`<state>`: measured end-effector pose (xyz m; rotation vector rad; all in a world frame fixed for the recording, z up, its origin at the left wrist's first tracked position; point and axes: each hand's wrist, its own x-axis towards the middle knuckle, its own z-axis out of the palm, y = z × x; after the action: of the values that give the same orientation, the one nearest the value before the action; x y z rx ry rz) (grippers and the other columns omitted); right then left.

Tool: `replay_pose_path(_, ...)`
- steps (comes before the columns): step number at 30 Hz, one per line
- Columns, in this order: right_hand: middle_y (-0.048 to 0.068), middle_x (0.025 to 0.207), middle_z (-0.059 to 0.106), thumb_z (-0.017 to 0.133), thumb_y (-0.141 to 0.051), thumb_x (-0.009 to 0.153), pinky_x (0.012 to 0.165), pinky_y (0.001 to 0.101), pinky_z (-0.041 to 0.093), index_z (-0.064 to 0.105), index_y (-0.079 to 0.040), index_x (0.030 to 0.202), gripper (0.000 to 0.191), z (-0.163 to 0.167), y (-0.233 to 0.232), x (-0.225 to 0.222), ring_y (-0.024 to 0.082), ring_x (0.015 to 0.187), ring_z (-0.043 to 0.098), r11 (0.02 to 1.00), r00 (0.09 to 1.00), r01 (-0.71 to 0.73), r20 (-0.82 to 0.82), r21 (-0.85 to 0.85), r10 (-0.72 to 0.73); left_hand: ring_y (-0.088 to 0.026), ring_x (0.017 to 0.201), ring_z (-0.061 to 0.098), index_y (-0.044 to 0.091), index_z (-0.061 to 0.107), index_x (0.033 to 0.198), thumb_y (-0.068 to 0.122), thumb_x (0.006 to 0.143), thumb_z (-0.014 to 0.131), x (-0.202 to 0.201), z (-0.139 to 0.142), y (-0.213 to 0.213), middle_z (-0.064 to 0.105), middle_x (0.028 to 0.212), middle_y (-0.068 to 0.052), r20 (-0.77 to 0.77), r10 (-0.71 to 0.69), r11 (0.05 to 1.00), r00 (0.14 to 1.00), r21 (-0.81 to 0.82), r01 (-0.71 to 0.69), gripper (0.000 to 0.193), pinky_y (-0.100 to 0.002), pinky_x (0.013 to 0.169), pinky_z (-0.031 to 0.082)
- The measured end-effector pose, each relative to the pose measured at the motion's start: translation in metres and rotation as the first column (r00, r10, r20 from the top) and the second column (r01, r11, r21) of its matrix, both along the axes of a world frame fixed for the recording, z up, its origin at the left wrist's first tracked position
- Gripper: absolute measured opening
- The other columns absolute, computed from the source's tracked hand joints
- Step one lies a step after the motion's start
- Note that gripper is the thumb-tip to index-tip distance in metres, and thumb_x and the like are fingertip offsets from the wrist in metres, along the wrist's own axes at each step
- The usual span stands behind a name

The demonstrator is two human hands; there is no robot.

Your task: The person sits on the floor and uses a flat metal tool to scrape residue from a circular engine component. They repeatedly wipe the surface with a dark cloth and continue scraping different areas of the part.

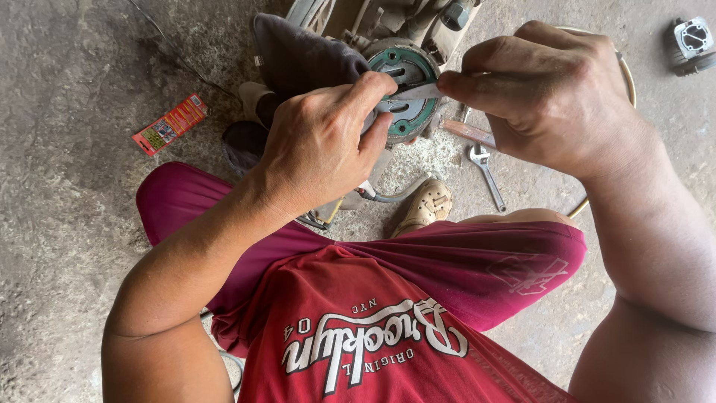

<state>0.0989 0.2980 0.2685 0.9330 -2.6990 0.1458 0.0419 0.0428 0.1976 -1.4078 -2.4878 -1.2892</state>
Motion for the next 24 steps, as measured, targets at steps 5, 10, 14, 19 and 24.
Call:
replay_pose_path(5,-0.002,0.101,0.073,0.078,0.001,0.086,0.071,0.0281,0.056,0.082,-0.016,0.108,0.028,0.005,0.005,0.007,0.015,0.084,0.069,1.0,1.0,0.009,-0.017,0.003,-0.009,-0.027,0.076,0.073,0.004,0.057,0.119,0.008,0.1,0.075,0.002,0.0,-0.001,0.07,0.084,-0.01,-0.023,0.007,1.0,1.0,0.005,-0.007,0.026,-0.041,0.063,0.056)
replay_pose_path(10,-0.002,0.1,0.071,0.08,-0.001,0.095,0.072,0.0275,0.056,0.08,-0.015,0.108,0.019,0.005,0.008,0.021,0.015,0.084,0.069,0.996,0.996,0.084,-0.045,0.037,-0.082,-0.02,0.064,0.066,0.007,0.066,0.137,0.008,0.1,0.075,0.005,-0.001,-0.003,0.064,0.073,-0.006,-0.142,0.019,0.998,0.99,-0.053,-0.027,0.038,-0.036,0.057,0.055)
replay_pose_path(14,0.001,0.095,0.069,0.079,-0.002,0.091,0.071,0.032,0.057,0.082,-0.015,0.109,0.022,0.014,-0.002,0.026,0.02,0.085,0.069,0.985,0.987,0.159,0.026,0.073,-0.162,-0.018,0.063,0.063,0.01,0.072,0.132,0.011,0.094,0.077,0.008,0.003,-0.003,0.058,0.069,-0.005,-0.226,0.0,0.989,0.974,-0.143,-0.033,0.038,-0.032,0.053,0.054)
replay_pose_path(19,0.003,0.088,0.069,0.073,-0.001,0.09,0.055,0.0301,0.053,0.083,-0.012,0.105,0.021,0.026,-0.03,0.041,0.017,0.065,0.063,0.958,0.959,0.271,0.052,0.093,-0.277,-0.022,0.07,0.066,0.007,0.076,0.124,0.011,0.092,0.077,0.007,0.012,-0.001,0.062,0.077,-0.007,-0.255,-0.001,0.992,0.967,-0.124,-0.031,0.032,-0.035,0.059,0.055)
replay_pose_path(24,0.005,0.094,0.068,0.071,-0.001,0.092,0.057,0.0316,0.053,0.079,-0.007,0.11,0.021,0.019,-0.045,0.057,0.019,0.067,0.062,0.919,0.919,0.387,0.054,0.071,-0.391,-0.025,0.072,0.07,0.004,0.073,0.102,0.007,0.098,0.073,0.002,0.016,0.011,0.064,0.078,-0.01,-0.196,-0.007,0.995,0.981,-0.102,-0.013,0.006,-0.038,0.062,0.056)
